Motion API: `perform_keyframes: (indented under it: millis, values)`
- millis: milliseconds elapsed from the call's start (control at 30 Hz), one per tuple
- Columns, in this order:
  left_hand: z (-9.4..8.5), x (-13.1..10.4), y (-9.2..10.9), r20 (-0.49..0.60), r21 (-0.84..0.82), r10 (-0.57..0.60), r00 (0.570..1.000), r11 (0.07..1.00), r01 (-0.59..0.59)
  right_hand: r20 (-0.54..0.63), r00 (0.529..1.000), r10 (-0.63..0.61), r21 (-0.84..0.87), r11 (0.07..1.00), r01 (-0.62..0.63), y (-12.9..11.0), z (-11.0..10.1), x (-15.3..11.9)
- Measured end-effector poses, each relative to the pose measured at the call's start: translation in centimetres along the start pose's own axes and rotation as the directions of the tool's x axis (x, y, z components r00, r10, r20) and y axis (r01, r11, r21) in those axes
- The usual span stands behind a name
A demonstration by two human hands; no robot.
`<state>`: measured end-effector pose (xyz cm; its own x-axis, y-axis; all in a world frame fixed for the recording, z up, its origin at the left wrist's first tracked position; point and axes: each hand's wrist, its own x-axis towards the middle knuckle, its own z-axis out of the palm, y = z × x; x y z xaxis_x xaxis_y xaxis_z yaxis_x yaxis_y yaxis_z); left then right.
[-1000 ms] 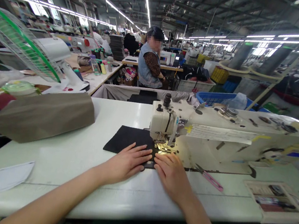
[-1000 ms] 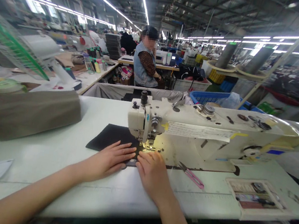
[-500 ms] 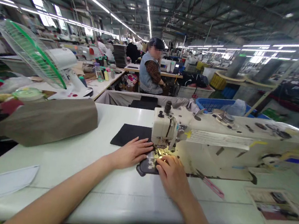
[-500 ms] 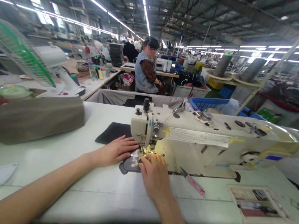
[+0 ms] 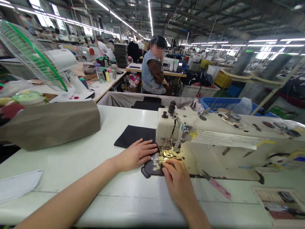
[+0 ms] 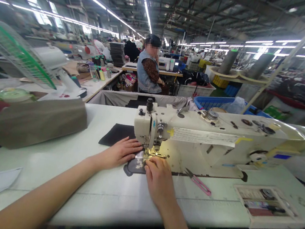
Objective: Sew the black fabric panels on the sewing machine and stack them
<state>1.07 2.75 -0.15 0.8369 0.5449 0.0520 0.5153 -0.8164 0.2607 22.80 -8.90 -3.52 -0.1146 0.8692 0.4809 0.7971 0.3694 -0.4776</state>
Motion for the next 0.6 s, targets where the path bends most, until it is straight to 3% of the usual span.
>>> perform_keyframes:
  millis: [233, 367, 467, 533, 567, 600]
  values:
    - [0.6, -0.1, 0.4, -0.078, 0.103, -0.184, 0.98, 0.976, 0.191, -0.022, 0.999, 0.032, 0.029, 0.999, -0.031, -0.5, -0.5, -0.7]
    - [-0.3, -1.4, 0.9, -0.068, 0.167, -0.214, 0.974, 0.96, 0.223, -0.042, 0.997, 0.069, 0.052, 0.996, -0.067, -0.9, -0.9, -1.8]
    - [-1.1, -2.2, 1.3, -0.15, 0.117, -0.265, 0.953, 0.952, 0.283, -0.052, 0.996, 0.075, 0.062, 0.996, -0.072, -0.9, -1.0, -2.1]
    - [-1.7, -2.4, 1.3, -0.222, 0.044, -0.322, 0.92, 0.94, 0.339, -0.056, 0.996, 0.075, 0.062, 0.995, -0.072, -0.9, -1.0, -2.2]
    - [-2.0, -2.4, 1.2, -0.295, -0.028, -0.368, 0.882, 0.926, 0.377, -0.056, 0.996, 0.076, 0.063, 0.995, -0.073, -0.9, -1.0, -2.2]
    - [-2.3, -2.4, 1.0, -0.396, -0.132, -0.426, 0.813, 0.903, 0.409, -0.054, 0.996, 0.077, 0.064, 0.995, -0.074, -0.9, -0.9, -2.1]
